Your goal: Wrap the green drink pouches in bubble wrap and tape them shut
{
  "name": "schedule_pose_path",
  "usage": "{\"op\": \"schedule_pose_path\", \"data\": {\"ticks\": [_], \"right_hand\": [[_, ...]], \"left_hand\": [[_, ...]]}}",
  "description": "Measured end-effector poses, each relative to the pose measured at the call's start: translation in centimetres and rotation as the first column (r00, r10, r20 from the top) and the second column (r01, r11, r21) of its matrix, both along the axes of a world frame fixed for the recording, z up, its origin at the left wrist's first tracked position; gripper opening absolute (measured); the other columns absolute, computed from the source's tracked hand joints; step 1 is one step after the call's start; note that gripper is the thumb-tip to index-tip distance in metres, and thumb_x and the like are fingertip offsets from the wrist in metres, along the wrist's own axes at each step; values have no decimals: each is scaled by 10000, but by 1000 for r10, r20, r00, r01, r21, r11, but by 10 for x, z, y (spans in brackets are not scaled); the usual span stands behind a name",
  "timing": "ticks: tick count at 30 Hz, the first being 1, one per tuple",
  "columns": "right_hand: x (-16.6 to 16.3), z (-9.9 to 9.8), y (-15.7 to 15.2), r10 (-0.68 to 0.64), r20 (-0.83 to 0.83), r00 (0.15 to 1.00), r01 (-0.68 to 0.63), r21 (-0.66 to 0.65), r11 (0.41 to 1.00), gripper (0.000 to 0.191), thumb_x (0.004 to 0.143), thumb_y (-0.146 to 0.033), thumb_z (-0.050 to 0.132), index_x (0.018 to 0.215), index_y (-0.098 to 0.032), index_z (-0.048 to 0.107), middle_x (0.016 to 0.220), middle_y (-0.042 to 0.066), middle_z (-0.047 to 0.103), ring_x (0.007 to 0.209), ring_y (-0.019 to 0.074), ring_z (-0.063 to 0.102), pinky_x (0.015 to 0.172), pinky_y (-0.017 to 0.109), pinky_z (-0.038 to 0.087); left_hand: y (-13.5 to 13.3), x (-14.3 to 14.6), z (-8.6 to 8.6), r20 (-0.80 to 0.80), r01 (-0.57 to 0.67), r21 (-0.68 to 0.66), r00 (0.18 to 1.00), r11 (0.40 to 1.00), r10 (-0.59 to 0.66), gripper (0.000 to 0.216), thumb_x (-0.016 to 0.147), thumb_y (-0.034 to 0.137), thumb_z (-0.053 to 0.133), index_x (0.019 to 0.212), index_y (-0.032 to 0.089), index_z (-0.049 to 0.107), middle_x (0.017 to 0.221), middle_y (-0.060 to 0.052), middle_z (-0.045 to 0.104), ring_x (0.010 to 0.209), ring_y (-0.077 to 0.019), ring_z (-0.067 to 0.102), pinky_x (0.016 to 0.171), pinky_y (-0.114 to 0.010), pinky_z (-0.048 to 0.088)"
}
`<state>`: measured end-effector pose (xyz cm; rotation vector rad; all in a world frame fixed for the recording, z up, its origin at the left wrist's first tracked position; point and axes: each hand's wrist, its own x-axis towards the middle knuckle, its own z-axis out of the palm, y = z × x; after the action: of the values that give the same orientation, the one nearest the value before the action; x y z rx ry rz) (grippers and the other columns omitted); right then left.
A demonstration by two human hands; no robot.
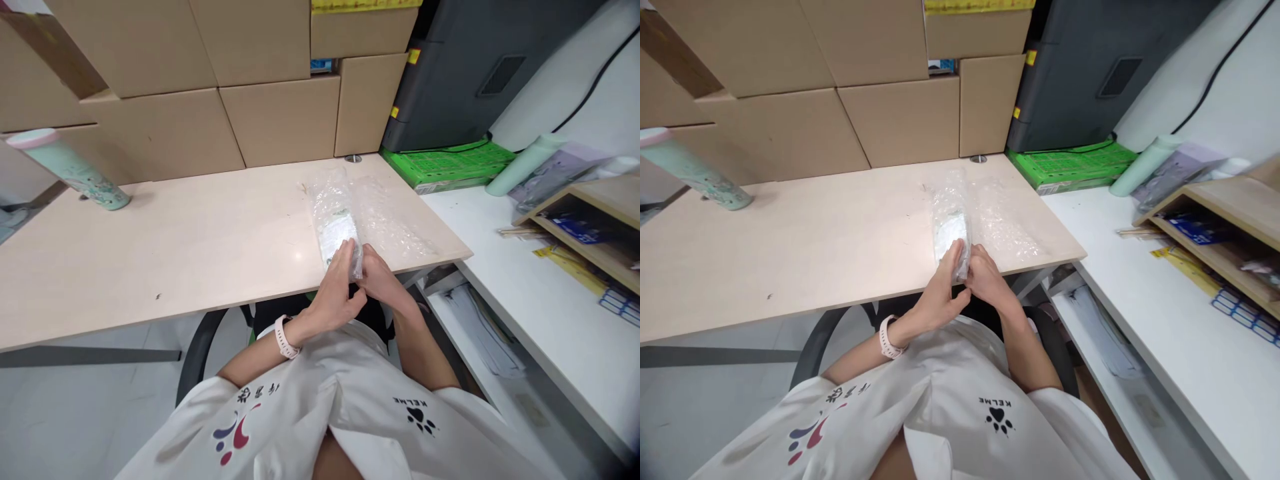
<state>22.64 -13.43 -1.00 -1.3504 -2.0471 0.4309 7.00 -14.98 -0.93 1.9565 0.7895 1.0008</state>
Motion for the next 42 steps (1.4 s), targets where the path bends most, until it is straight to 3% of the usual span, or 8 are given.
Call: {"op": "schedule_pose_path", "data": {"ticks": [4, 9, 14, 20, 27, 35, 40, 42], "right_hand": [[19, 9, -15, 16, -25, 1000, -17, -19, 1000, 276, 908, -192, 449, 747, -292, 650, 856, 57, 663, 886, 273, 609, 791, 466, 524], [29, 15, -34, -286, -160, 945, 296, 45, 954, 270, 994, -338, 425, 1033, -330, 692, 1012, 58, 707, 940, 288, 666, 797, 495, 548], [15, -1, -24, -219, -146, 965, 224, 22, 974, 346, 993, -400, 471, 1296, -311, 613, 1425, 94, 570, 1302, 333, 545, 1015, 585, 508], [23, -11, -7, -86, -159, 984, 85, -13, 996, 426, 1024, -354, 420, 1428, -285, 538, 1537, 59, 474, 1421, 283, 450, 1191, 557, 363], [59, 14, 6, 199, -55, 978, -205, -121, 971, 752, 847, -176, 722, 1498, -397, 417, 1593, -10, 349, 1431, 316, 421, 1081, 505, 520], [54, 7, 26, 108, -135, 985, -131, -170, 977, 563, 902, -307, 642, 1447, -373, 518, 1624, -3, 307, 1386, 328, 490, 887, 414, 615], [45, -11, 1, 40, -69, 997, -44, -62, 997, 469, 953, -371, 567, 1414, -290, 563, 1601, 52, 380, 1457, 283, 391, 1167, 513, 390], [40, -16, -7, 5, -34, 999, -6, -16, 1000, 491, 943, -438, 584, 1407, -277, 568, 1583, 73, 410, 1470, 290, 360, 1188, 535, 345]], "left_hand": [[4, 11, -11, 37, -21, 16, 999, 1000, 20, 1001, 684, 43, 613, 1559, 366, 251, 1642, 11, 276, 1544, -300, 197, 1288, -580, 215], [6, 25, -19, 78, -61, -18, 995, 998, 62, 1033, 668, -9, 589, 1581, 287, 207, 1666, -36, 197, 1547, -324, 159, 1276, -596, 240], [5, 14, -8, 96, -57, -79, 993, 995, 65, 907, 836, 85, 559, 1586, 354, 128, 1674, -2, 182, 1547, -299, 197, 1252, -577, 298], [10, -15, -16, -88, -133, 146, 985, 980, 147, 794, 853, 248, 669, 1536, 359, 279, 1687, -23, 135, 1565, -347, 84, 1260, -644, 163], [22, -19, -29, -83, -162, 157, 981, 974, 177, 435, 932, 399, 557, 1363, 339, 545, 1521, -71, 444, 1472, -360, 303, 1183, -672, 314], [35, -10, -17, -170, -171, 203, 964, 964, 207, 302, 919, 430, 573, 1169, 290, 671, 1286, -119, 603, 1343, -372, 427, 1149, -657, 341], [31, -14, -16, -176, -169, 201, 963, 965, 205, 224, 883, 382, 652, 1083, 284, 668, 1264, -110, 608, 1351, -356, 440, 1140, -625, 368], [28, -16, -17, -97, -199, 134, 972, 971, 213, 339, 859, 396, 690, 1166, 270, 622, 1384, -124, 531, 1423, -360, 374, 1158, -622, 349]]}}
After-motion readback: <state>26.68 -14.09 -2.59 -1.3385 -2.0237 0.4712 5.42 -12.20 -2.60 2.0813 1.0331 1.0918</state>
